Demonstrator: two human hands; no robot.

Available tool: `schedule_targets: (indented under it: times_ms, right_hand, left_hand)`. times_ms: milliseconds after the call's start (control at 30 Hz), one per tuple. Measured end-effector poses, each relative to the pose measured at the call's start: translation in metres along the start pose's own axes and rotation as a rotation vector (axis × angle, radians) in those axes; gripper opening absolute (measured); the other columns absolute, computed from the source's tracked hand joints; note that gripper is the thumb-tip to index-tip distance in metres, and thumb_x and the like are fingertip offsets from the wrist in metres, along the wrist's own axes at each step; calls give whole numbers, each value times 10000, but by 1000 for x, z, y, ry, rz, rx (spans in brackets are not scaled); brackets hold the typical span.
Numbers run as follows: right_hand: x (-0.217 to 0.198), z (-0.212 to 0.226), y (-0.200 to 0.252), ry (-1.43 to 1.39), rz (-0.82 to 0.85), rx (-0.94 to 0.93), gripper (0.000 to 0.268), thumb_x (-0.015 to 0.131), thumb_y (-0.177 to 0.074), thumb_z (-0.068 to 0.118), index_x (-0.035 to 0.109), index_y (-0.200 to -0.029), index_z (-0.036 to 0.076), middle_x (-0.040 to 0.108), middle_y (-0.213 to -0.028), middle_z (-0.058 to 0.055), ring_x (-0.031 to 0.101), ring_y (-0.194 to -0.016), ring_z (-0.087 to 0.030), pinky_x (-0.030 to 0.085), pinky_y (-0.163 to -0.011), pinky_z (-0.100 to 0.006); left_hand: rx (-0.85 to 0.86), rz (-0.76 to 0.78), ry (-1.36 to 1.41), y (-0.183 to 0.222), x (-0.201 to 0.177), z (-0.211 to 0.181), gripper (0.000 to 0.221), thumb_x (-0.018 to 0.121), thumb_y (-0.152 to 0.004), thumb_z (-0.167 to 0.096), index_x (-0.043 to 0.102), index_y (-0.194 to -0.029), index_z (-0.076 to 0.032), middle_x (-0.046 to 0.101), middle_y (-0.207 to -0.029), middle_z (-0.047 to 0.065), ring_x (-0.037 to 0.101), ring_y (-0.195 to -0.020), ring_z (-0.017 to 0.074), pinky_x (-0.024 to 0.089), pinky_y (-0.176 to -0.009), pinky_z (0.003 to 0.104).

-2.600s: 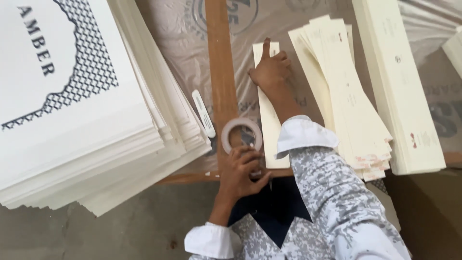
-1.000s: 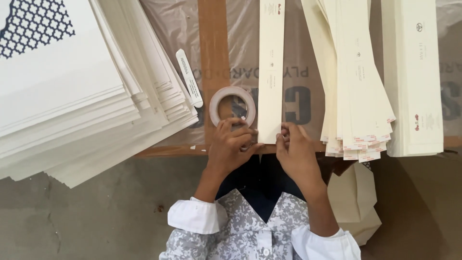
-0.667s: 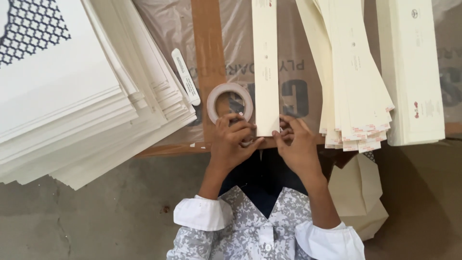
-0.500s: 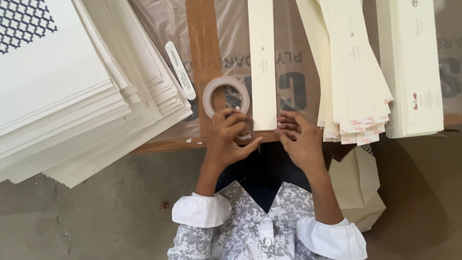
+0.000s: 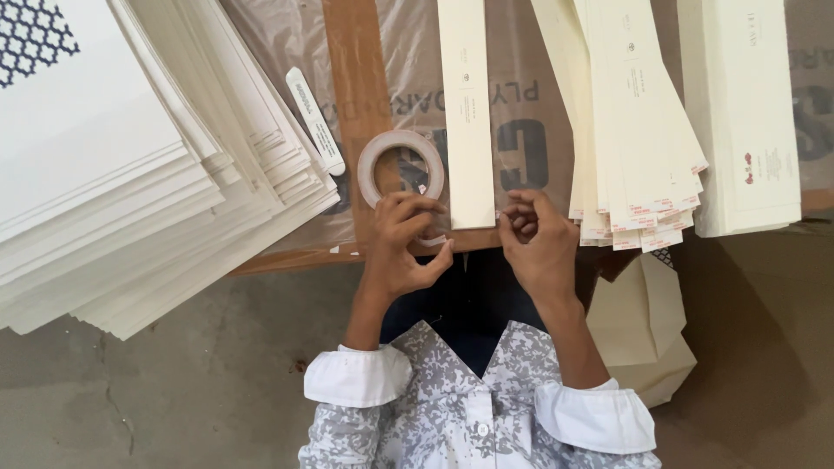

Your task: Applying double-sided adhesive strips to the edges of cardboard components.

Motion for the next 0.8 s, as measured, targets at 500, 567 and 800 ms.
schedule_targets:
  times_ms: [500,567,800]
  right_hand:
    - [-3,-22,15,-99,-10,-155,275,685,-902,-61,594,-1155,-2,682,-936,-95,667,-821,-161,545,-738,-272]
    - [-9,-16,15,-98,-19,-134,260,685,-909,-61,595,-1147,-7,686,-938,-95,681,-834,-162,556,-753,-276]
    - [-34,-4,12,-17,19,40,192,652,-934,-18,622,-1124,-15,719,-921,-91,730,-838,-152,592,-764,-287]
  left_hand:
    - [-12,-81,-193,-7,13,0,241,856,-795,-221,676,-762,-64,686,-1020,20,583,-1058,266,439,-944,421]
    - [-14,-79,-201,-6,13,1,272,859,-792,-219,644,-718,-69,690,-1016,18,588,-1062,264,439,-942,422]
    - [-14,-59,-210,-5,13,0,325,855,-804,-223,604,-663,-73,691,-1015,12,593,-1076,258,444,-959,431]
Point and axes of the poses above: each hand's wrist, its own y-axis away from the middle knuckle, its own x-axis out of the palm, z = x × y, the point moved 4 cm from there along -y, towards the middle knuckle
